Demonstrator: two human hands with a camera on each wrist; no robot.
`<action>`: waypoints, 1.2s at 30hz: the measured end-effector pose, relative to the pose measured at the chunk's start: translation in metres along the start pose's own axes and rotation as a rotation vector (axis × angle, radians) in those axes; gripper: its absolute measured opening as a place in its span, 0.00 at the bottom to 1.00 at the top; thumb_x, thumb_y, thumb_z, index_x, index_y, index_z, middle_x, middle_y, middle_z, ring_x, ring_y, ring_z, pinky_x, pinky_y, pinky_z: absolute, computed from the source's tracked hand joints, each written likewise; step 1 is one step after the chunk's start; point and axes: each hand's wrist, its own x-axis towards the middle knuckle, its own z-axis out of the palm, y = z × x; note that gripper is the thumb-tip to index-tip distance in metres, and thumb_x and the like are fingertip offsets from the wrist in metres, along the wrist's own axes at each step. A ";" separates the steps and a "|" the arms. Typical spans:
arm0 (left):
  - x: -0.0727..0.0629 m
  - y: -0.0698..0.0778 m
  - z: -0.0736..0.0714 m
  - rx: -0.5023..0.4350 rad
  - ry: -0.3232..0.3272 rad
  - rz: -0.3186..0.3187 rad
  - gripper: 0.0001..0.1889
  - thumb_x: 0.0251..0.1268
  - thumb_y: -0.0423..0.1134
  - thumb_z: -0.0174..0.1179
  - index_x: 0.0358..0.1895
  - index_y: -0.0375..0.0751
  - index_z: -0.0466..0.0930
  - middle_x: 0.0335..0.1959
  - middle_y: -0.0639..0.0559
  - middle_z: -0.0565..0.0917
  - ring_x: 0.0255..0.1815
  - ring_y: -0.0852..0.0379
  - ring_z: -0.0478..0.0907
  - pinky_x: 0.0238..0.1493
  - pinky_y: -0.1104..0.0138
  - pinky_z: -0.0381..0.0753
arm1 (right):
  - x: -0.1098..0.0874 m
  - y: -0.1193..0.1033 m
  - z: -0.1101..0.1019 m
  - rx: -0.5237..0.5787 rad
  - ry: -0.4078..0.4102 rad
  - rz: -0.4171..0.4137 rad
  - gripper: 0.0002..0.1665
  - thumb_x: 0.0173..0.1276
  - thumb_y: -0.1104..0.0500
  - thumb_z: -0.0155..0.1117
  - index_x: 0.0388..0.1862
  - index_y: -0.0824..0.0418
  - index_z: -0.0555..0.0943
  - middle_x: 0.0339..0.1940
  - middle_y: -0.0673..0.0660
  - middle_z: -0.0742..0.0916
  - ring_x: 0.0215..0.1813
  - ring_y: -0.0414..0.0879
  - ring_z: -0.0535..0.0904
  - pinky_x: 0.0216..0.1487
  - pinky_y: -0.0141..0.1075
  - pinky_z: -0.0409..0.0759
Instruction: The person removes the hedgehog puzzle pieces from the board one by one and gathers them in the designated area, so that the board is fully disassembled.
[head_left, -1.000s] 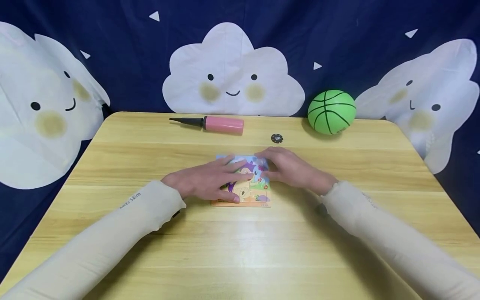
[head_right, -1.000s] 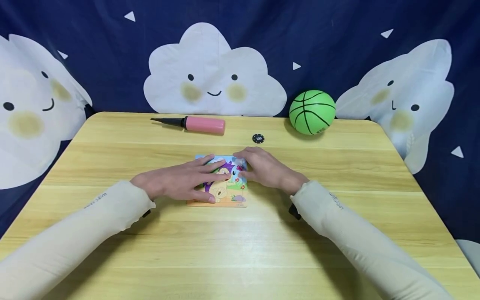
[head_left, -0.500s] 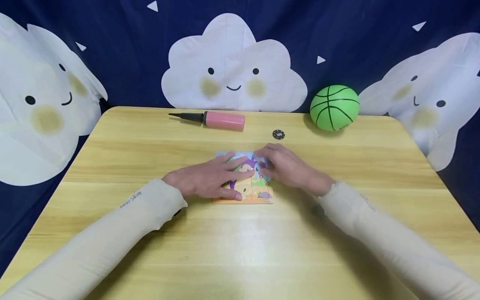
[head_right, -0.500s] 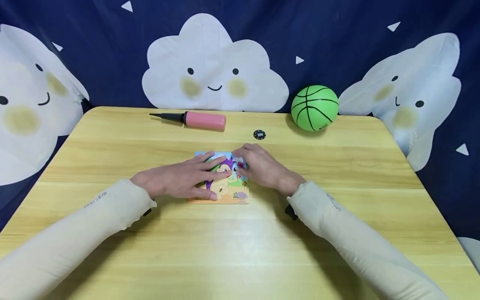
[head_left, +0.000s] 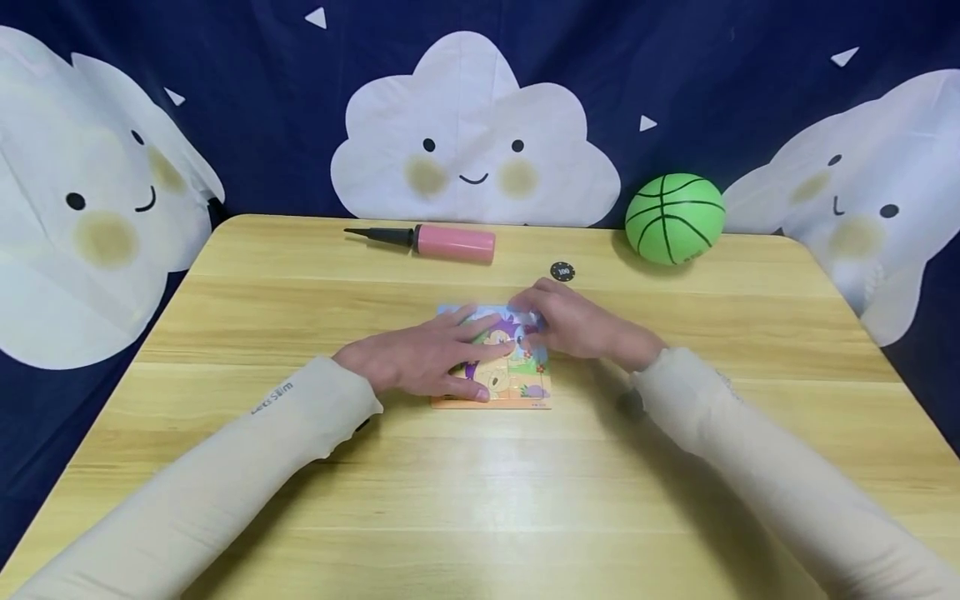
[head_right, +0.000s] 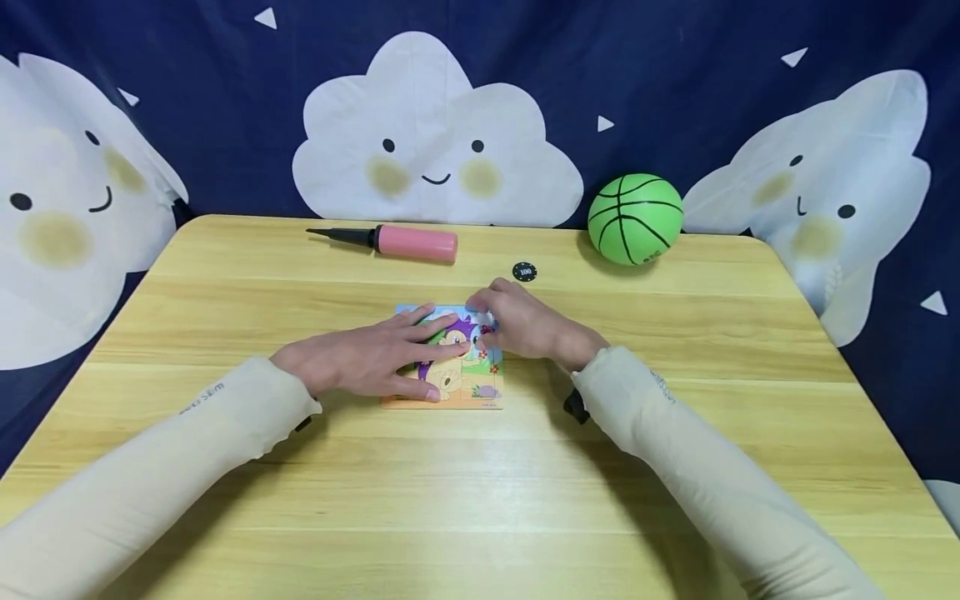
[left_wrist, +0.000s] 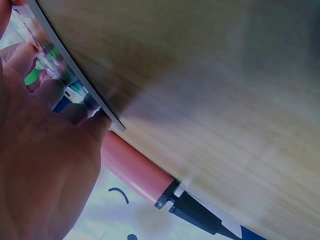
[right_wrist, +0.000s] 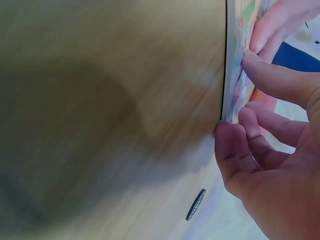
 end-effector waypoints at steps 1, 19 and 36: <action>0.000 0.000 0.000 0.000 0.002 0.003 0.40 0.81 0.70 0.53 0.89 0.70 0.51 0.94 0.55 0.40 0.94 0.40 0.28 0.92 0.44 0.41 | 0.000 0.000 -0.001 0.009 -0.005 0.005 0.33 0.69 0.63 0.81 0.70 0.70 0.82 0.58 0.65 0.86 0.57 0.56 0.78 0.60 0.48 0.84; -0.002 0.000 -0.002 0.009 0.009 0.015 0.40 0.82 0.69 0.53 0.90 0.70 0.51 0.94 0.53 0.39 0.93 0.39 0.28 0.92 0.44 0.39 | -0.008 -0.007 0.001 -0.007 0.049 0.071 0.41 0.69 0.60 0.81 0.79 0.65 0.76 0.60 0.63 0.85 0.55 0.54 0.80 0.62 0.49 0.84; 0.001 -0.002 0.002 0.012 0.018 0.024 0.41 0.81 0.71 0.53 0.90 0.71 0.50 0.94 0.56 0.39 0.93 0.38 0.28 0.92 0.43 0.39 | 0.000 -0.003 -0.004 0.048 -0.009 0.069 0.29 0.67 0.63 0.82 0.65 0.65 0.84 0.54 0.61 0.83 0.54 0.53 0.76 0.54 0.44 0.81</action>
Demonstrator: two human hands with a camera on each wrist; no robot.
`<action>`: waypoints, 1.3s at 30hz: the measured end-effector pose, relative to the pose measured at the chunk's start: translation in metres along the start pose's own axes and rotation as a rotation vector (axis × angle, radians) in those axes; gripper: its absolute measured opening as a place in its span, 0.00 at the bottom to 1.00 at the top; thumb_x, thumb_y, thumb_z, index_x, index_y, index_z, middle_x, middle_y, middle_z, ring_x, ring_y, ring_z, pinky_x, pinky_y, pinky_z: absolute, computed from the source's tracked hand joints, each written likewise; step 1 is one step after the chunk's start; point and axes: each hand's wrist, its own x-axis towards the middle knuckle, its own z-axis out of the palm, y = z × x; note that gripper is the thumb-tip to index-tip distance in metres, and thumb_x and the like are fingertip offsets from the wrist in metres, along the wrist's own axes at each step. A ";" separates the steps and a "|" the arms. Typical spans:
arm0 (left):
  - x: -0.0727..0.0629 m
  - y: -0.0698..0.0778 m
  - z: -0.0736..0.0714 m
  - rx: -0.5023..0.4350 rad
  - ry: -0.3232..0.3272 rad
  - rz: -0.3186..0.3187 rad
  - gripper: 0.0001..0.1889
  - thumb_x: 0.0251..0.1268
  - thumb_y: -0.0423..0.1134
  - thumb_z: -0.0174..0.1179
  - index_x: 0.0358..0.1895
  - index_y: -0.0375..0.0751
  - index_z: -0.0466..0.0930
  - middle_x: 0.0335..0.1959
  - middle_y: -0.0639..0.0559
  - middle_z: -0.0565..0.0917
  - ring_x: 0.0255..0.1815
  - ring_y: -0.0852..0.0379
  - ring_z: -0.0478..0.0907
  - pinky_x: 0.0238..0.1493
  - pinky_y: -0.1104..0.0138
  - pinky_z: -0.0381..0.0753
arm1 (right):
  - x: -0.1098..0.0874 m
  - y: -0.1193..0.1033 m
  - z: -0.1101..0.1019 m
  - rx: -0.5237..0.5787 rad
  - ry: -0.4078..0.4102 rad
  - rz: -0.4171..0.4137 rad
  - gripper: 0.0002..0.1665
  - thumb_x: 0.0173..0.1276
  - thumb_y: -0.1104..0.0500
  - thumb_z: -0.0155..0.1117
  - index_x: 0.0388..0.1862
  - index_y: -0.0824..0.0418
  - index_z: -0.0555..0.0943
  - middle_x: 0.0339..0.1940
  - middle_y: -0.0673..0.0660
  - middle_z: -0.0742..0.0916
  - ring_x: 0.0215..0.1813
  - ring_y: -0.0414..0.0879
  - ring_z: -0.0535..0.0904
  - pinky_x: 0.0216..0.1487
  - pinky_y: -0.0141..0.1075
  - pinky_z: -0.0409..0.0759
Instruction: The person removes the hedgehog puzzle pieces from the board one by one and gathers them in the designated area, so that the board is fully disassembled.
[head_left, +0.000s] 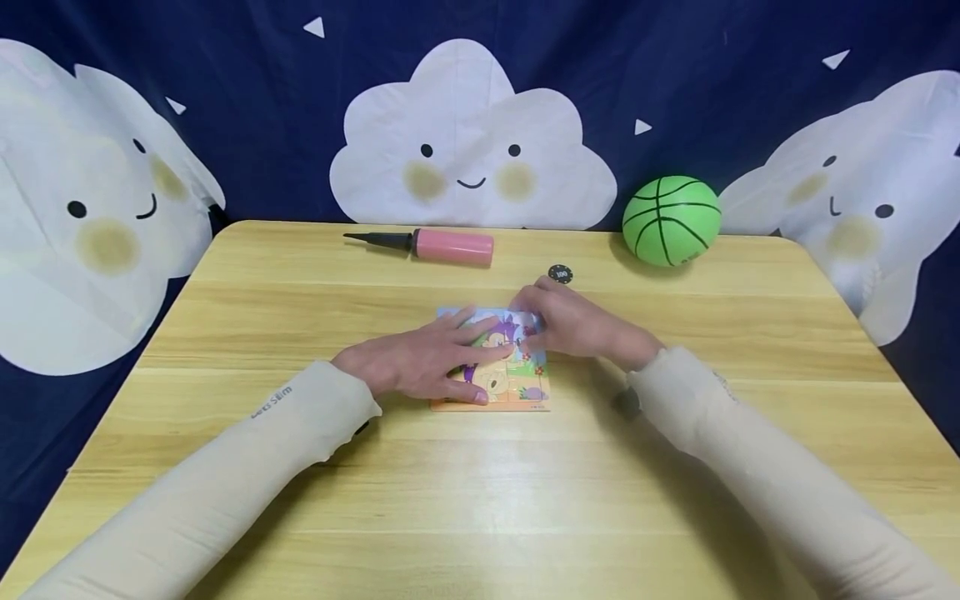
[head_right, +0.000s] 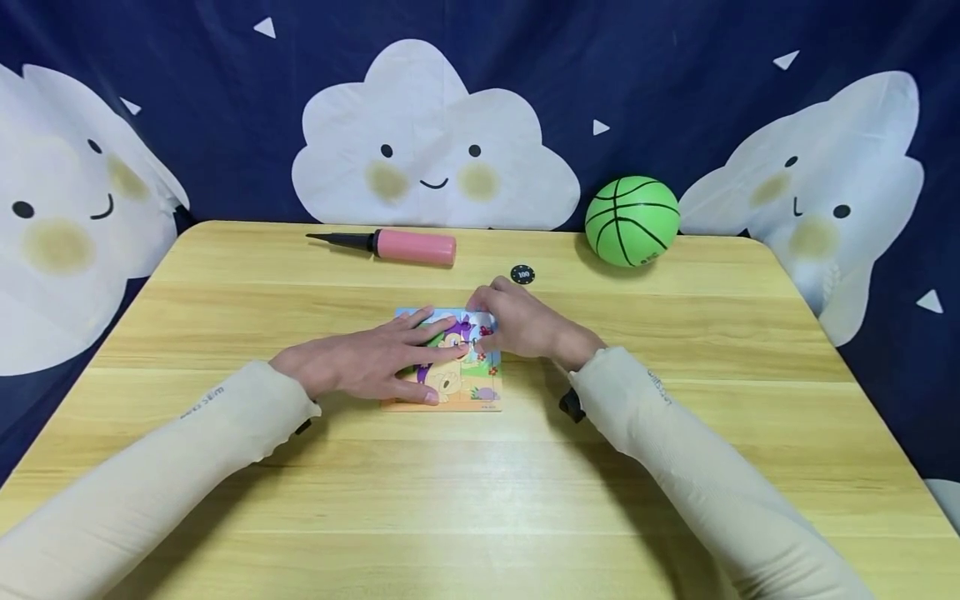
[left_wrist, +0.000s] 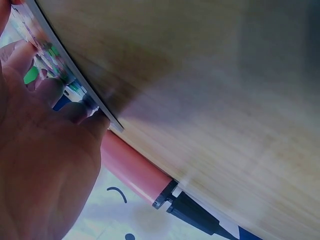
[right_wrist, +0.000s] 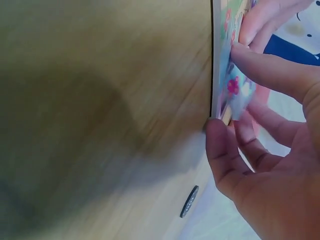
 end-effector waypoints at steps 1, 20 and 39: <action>0.000 0.000 0.000 0.000 -0.001 0.000 0.41 0.81 0.71 0.53 0.90 0.71 0.50 0.94 0.56 0.39 0.93 0.38 0.28 0.92 0.43 0.39 | -0.001 0.000 0.000 0.009 0.006 0.003 0.29 0.67 0.63 0.82 0.65 0.65 0.83 0.53 0.61 0.83 0.53 0.53 0.76 0.54 0.44 0.81; -0.002 0.001 -0.001 -0.017 0.006 0.017 0.41 0.80 0.69 0.55 0.90 0.68 0.51 0.94 0.53 0.39 0.93 0.38 0.28 0.92 0.42 0.36 | -0.050 0.051 -0.022 0.491 0.140 0.066 0.09 0.80 0.61 0.69 0.55 0.60 0.83 0.54 0.59 0.88 0.52 0.53 0.84 0.53 0.36 0.84; -0.002 0.000 0.001 -0.018 0.025 0.033 0.41 0.81 0.67 0.56 0.90 0.66 0.53 0.94 0.52 0.41 0.93 0.37 0.29 0.91 0.41 0.37 | -0.156 0.155 -0.058 0.345 0.201 0.452 0.28 0.77 0.36 0.70 0.70 0.43 0.85 0.63 0.39 0.91 0.61 0.27 0.82 0.57 0.19 0.73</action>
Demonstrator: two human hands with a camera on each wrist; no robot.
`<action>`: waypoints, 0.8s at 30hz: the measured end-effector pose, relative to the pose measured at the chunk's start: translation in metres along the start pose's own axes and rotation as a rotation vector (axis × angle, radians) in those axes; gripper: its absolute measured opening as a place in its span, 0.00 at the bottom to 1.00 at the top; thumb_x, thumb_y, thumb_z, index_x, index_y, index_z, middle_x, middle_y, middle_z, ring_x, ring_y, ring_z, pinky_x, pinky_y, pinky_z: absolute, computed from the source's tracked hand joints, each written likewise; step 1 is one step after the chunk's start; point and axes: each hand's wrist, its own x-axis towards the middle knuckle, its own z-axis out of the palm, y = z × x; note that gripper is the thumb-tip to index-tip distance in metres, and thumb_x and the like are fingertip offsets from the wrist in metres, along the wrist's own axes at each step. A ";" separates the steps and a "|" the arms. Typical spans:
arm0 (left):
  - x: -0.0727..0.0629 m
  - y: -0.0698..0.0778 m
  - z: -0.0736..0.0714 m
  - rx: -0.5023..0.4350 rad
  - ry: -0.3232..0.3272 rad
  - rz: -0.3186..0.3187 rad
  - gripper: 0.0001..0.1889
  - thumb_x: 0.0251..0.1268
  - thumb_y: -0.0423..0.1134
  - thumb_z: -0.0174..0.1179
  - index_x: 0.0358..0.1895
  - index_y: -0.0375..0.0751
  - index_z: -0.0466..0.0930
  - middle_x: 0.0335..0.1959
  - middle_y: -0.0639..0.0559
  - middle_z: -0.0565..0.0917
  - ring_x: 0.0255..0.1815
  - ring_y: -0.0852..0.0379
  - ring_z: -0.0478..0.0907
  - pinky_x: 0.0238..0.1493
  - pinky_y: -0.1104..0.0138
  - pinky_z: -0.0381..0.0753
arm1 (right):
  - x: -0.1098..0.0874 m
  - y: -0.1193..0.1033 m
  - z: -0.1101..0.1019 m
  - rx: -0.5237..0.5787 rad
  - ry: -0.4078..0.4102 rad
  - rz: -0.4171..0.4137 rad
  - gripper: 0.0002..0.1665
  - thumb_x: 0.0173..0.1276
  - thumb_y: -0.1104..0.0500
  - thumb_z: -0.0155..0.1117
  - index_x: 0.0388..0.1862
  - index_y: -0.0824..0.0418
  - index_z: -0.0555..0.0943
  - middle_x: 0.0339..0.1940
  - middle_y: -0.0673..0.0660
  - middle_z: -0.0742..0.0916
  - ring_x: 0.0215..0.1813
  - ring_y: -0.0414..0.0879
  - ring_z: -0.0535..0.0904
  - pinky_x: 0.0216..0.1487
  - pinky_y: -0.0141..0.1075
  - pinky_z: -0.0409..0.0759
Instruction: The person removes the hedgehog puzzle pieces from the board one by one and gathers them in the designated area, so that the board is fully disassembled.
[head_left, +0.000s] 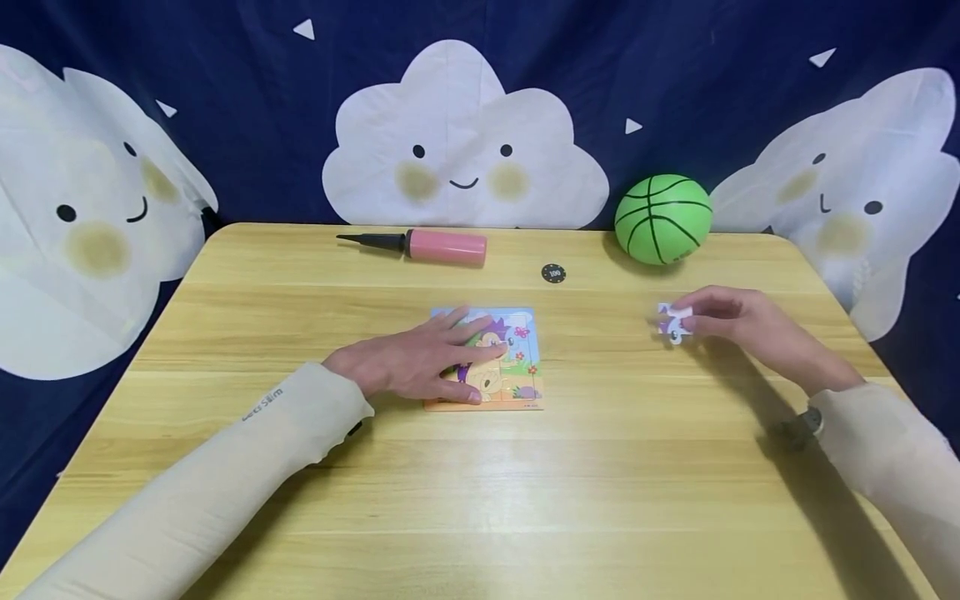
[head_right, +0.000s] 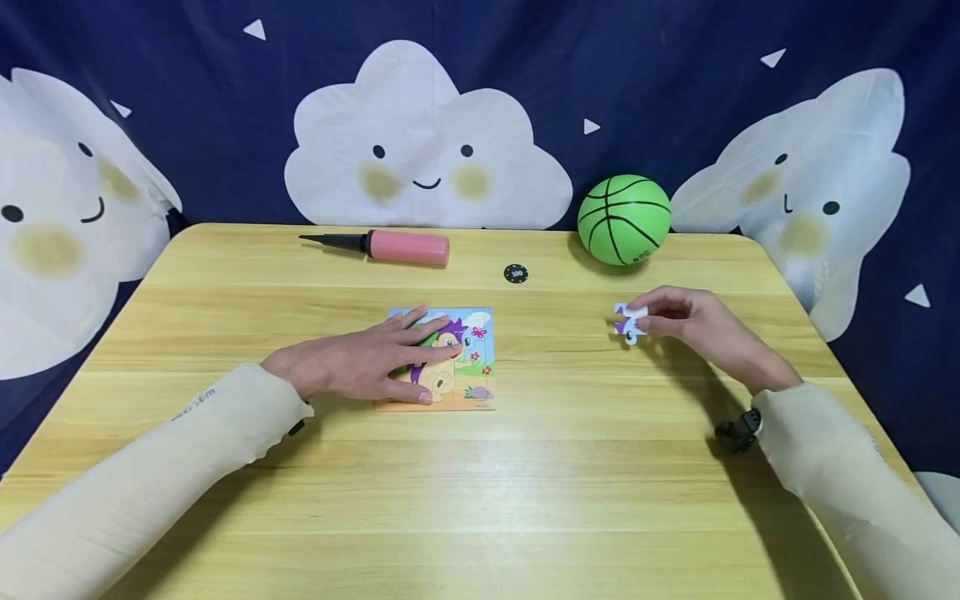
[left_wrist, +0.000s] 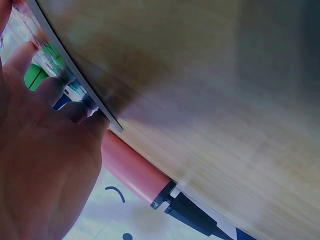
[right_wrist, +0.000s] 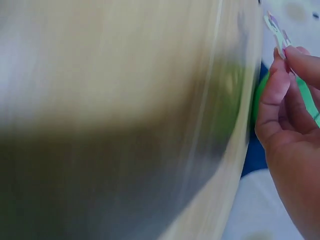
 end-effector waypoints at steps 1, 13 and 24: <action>0.000 0.000 0.000 -0.001 0.000 0.003 0.41 0.81 0.67 0.56 0.90 0.66 0.53 0.94 0.52 0.41 0.93 0.37 0.29 0.91 0.41 0.37 | 0.000 0.005 -0.003 0.004 0.004 0.009 0.28 0.78 0.36 0.70 0.71 0.44 0.85 0.62 0.38 0.91 0.61 0.27 0.82 0.57 0.20 0.74; 0.002 -0.001 0.001 0.002 0.002 0.005 0.41 0.81 0.68 0.55 0.90 0.65 0.53 0.94 0.53 0.41 0.94 0.38 0.30 0.92 0.42 0.37 | -0.001 0.047 -0.032 -0.010 0.033 0.023 0.28 0.83 0.44 0.66 0.74 0.56 0.80 0.51 0.36 0.90 0.50 0.34 0.84 0.49 0.26 0.80; 0.001 0.000 0.000 -0.011 -0.006 -0.005 0.40 0.82 0.67 0.55 0.90 0.66 0.53 0.94 0.52 0.41 0.93 0.37 0.30 0.92 0.42 0.37 | 0.009 0.043 -0.029 -0.058 0.040 -0.009 0.29 0.84 0.47 0.66 0.74 0.60 0.80 0.52 0.40 0.88 0.49 0.31 0.83 0.48 0.25 0.81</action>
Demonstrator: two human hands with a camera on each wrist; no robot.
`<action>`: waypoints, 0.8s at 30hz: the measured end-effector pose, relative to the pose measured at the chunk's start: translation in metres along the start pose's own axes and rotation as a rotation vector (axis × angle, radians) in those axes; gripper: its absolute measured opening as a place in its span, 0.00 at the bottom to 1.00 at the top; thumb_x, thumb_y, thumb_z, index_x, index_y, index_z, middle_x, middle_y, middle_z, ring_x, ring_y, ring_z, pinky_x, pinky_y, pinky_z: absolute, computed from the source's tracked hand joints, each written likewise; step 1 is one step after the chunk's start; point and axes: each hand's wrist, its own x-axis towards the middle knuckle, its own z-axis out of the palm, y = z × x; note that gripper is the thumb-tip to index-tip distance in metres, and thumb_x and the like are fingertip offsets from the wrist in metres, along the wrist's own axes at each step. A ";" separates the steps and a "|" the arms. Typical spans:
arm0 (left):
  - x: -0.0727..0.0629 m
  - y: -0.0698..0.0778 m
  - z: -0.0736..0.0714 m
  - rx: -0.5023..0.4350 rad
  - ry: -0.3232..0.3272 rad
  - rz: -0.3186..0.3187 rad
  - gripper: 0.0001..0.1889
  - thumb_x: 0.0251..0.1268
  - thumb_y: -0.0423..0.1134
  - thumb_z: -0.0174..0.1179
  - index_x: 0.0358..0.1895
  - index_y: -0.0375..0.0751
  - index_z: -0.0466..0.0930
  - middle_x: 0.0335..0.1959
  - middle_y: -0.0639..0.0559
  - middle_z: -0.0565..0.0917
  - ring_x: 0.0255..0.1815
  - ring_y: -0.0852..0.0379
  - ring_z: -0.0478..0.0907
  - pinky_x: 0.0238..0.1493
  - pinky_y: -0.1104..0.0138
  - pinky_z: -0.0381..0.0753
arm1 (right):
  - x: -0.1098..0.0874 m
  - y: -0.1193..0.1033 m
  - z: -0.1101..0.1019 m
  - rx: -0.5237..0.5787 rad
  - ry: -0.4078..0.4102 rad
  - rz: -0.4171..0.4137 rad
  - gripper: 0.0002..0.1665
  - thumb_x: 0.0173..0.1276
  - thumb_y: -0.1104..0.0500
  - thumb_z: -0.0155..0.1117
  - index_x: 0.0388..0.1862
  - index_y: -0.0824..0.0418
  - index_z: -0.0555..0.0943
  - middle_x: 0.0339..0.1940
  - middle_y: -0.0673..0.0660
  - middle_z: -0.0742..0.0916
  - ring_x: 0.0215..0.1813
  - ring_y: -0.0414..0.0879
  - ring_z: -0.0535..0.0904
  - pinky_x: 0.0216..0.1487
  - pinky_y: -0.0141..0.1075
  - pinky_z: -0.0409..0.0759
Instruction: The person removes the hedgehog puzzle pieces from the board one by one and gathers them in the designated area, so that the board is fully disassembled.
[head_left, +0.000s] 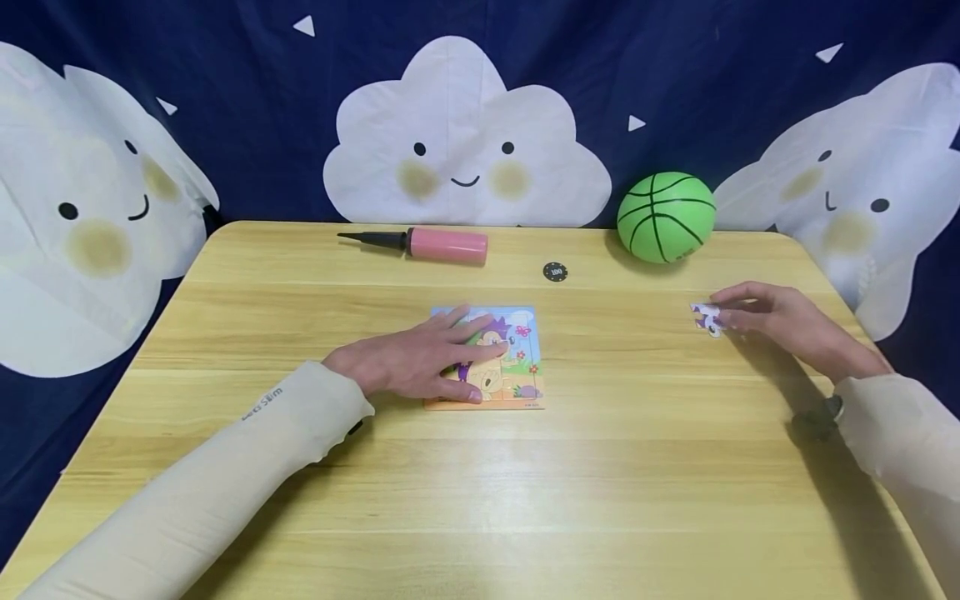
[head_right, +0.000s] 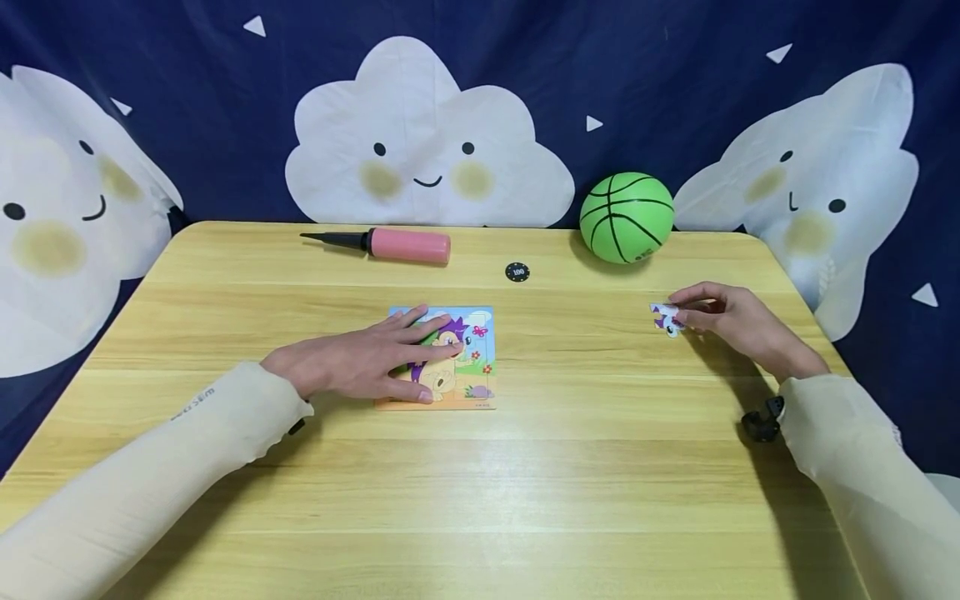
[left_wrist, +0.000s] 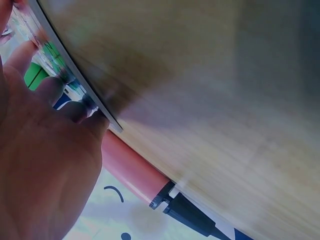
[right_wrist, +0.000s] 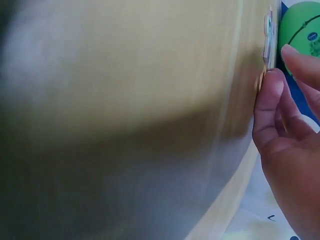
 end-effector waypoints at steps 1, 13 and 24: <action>0.000 0.000 0.000 -0.001 0.001 0.001 0.40 0.82 0.67 0.55 0.90 0.65 0.53 0.94 0.52 0.41 0.93 0.37 0.30 0.92 0.42 0.37 | 0.000 0.000 0.000 -0.005 0.000 0.006 0.30 0.83 0.46 0.67 0.75 0.59 0.79 0.53 0.39 0.87 0.49 0.30 0.82 0.48 0.24 0.80; 0.000 -0.001 0.001 -0.007 0.011 0.018 0.40 0.82 0.65 0.56 0.90 0.63 0.54 0.94 0.52 0.41 0.93 0.36 0.30 0.92 0.42 0.35 | 0.002 -0.003 0.003 -0.066 -0.039 0.009 0.32 0.83 0.43 0.66 0.78 0.55 0.77 0.76 0.63 0.79 0.56 0.24 0.72 0.51 0.14 0.71; 0.000 -0.001 0.001 -0.007 0.016 0.023 0.41 0.82 0.66 0.57 0.90 0.63 0.54 0.94 0.51 0.42 0.93 0.36 0.30 0.92 0.42 0.35 | -0.001 -0.008 0.004 -0.040 0.024 -0.017 0.30 0.83 0.43 0.66 0.76 0.54 0.79 0.63 0.41 0.85 0.53 0.22 0.77 0.50 0.17 0.76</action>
